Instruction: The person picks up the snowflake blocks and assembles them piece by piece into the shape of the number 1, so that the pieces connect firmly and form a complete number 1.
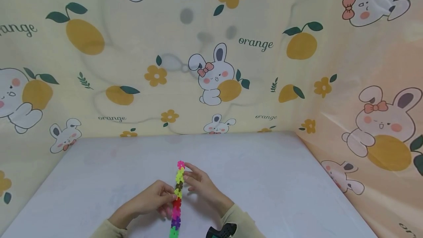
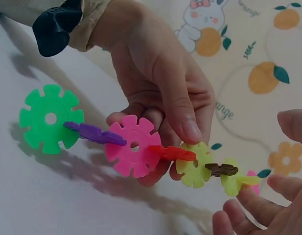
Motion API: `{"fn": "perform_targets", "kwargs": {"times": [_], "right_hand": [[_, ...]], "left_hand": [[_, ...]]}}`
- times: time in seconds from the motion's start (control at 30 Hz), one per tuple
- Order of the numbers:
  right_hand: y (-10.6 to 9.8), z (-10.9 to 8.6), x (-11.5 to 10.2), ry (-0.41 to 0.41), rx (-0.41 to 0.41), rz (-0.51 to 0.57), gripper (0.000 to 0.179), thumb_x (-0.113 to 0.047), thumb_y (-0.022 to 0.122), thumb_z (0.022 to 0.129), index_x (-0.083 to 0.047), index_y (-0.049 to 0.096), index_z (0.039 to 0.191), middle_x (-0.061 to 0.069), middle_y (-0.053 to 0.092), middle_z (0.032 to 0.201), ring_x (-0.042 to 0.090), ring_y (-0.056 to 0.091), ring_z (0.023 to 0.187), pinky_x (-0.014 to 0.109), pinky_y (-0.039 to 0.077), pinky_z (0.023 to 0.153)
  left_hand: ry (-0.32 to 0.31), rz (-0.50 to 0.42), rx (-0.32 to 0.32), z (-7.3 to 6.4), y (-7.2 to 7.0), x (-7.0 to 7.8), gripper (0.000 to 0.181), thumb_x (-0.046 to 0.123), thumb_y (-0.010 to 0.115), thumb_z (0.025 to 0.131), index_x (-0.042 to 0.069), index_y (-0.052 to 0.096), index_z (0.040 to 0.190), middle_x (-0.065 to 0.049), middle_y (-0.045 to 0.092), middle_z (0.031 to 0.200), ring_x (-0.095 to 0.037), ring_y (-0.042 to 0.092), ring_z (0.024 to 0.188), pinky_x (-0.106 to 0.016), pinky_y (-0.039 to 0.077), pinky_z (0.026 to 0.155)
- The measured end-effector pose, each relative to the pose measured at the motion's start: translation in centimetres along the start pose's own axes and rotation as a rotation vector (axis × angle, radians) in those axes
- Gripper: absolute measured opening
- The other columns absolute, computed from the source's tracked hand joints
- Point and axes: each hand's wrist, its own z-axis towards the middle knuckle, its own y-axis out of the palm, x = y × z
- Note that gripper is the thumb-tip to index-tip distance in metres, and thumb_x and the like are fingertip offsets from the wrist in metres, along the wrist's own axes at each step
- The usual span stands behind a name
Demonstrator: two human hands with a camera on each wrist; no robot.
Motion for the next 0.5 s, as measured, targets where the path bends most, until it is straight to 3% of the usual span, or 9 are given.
{"fn": "perform_targets", "kwargs": {"times": [0.27,0.37,0.5], "right_hand": [[0.0,0.4,0.9,0.048,-0.056,-0.004,0.056,-0.033,0.047,0.107,-0.010,0.035,0.157,0.024,0.038,0.159,0.033,0.051,0.137,0.041,0.053,0.100],[0.0,0.5,1.1,0.051,-0.071,-0.006,0.055,-0.032,0.046,0.107,-0.008,0.036,0.156,0.023,0.038,0.159,0.032,0.051,0.136,0.039,0.054,0.100],[-0.1,0.6,1.4,0.056,-0.088,-0.002,0.054,-0.031,0.045,0.108,-0.008,0.036,0.156,0.022,0.038,0.160,0.028,0.053,0.134,0.035,0.054,0.099]], "left_hand": [[-0.037,0.009,-0.007,0.2,0.1,-0.6,0.018,0.010,0.059,0.100,0.000,0.073,0.096,-0.022,0.072,0.068,-0.006,0.060,0.046,-0.019,0.050,0.045],[-0.013,0.045,0.000,0.3,0.0,-0.8,0.019,0.010,0.059,0.100,0.000,0.073,0.095,-0.020,0.070,0.065,-0.007,0.058,0.046,-0.018,0.044,0.044],[0.025,0.134,0.012,0.4,-0.2,-1.0,0.020,0.011,0.059,0.101,0.001,0.075,0.094,-0.007,0.061,0.059,-0.009,0.053,0.047,-0.019,0.036,0.045]]}}
